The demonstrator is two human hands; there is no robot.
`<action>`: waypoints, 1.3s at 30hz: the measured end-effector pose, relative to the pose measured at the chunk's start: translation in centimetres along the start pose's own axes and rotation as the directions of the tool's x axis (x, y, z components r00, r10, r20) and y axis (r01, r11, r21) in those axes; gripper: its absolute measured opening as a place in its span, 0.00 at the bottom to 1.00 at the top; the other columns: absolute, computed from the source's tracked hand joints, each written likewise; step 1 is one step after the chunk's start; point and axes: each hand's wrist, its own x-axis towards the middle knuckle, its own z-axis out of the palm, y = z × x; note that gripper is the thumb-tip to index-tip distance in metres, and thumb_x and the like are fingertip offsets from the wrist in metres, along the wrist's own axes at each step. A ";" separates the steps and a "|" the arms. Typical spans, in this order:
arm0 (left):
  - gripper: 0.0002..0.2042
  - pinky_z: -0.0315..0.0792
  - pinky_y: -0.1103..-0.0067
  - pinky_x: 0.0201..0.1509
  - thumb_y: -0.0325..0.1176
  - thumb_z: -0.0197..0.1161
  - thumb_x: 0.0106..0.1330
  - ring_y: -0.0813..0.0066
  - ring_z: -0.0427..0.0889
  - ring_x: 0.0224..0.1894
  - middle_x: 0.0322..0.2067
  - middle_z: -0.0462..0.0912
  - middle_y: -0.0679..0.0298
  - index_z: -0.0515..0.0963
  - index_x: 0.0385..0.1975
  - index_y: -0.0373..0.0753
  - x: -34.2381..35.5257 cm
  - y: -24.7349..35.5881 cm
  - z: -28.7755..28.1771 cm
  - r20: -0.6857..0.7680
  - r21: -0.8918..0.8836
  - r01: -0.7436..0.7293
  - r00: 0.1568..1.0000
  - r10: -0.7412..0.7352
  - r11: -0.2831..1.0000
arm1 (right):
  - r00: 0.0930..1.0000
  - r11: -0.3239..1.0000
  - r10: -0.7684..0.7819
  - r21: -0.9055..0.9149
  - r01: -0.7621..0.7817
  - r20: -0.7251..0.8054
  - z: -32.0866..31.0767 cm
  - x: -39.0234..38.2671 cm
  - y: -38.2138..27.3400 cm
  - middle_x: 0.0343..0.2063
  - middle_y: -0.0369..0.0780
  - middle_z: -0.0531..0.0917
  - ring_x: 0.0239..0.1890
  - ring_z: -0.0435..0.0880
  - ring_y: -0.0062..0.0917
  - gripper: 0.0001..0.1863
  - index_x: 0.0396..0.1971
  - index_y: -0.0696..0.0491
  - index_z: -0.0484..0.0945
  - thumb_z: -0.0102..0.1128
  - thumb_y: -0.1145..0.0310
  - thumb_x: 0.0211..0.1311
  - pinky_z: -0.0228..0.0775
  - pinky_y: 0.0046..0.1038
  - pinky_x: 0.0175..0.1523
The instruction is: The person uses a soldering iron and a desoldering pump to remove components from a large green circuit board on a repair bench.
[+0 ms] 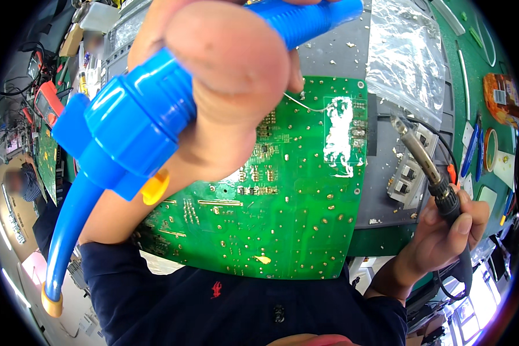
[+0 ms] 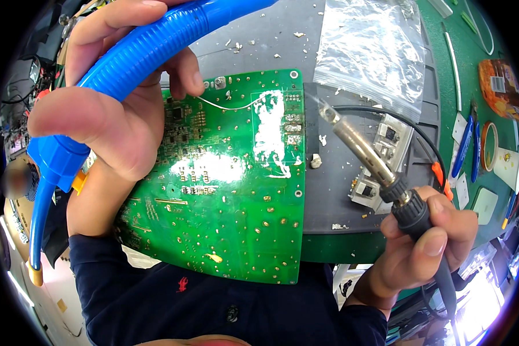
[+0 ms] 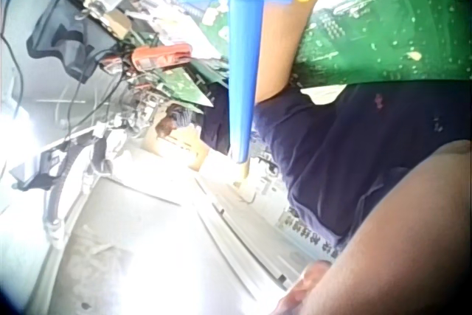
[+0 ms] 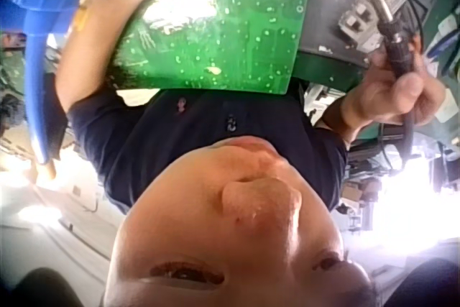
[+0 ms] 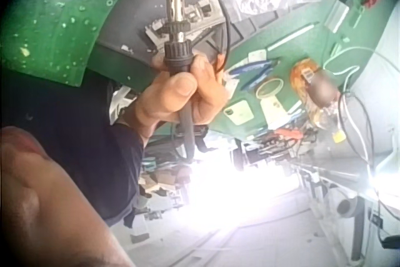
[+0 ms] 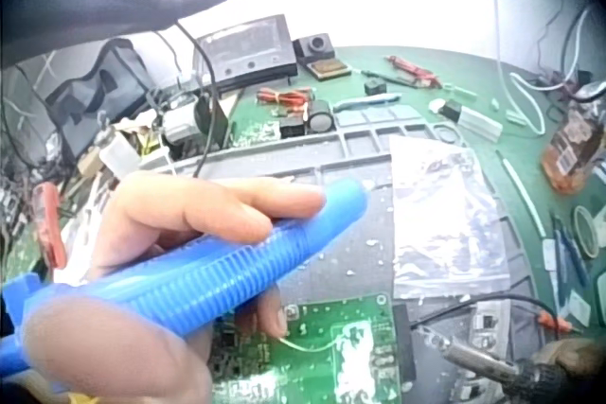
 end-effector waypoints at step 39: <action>0.32 0.70 0.84 0.26 0.63 0.34 0.65 0.79 0.74 0.22 0.41 0.76 0.47 0.65 0.38 0.32 0.6 0.7 1.7 -0.210 0.014 0.223 0.954 -0.215 0.975 | 0.978 0.992 -0.121 -0.060 0.112 -0.173 -0.2 0.8 0.3 0.18 0.40 0.70 0.18 0.66 0.18 0.15 0.40 0.61 0.68 0.43 0.63 0.66 0.57 0.18 0.25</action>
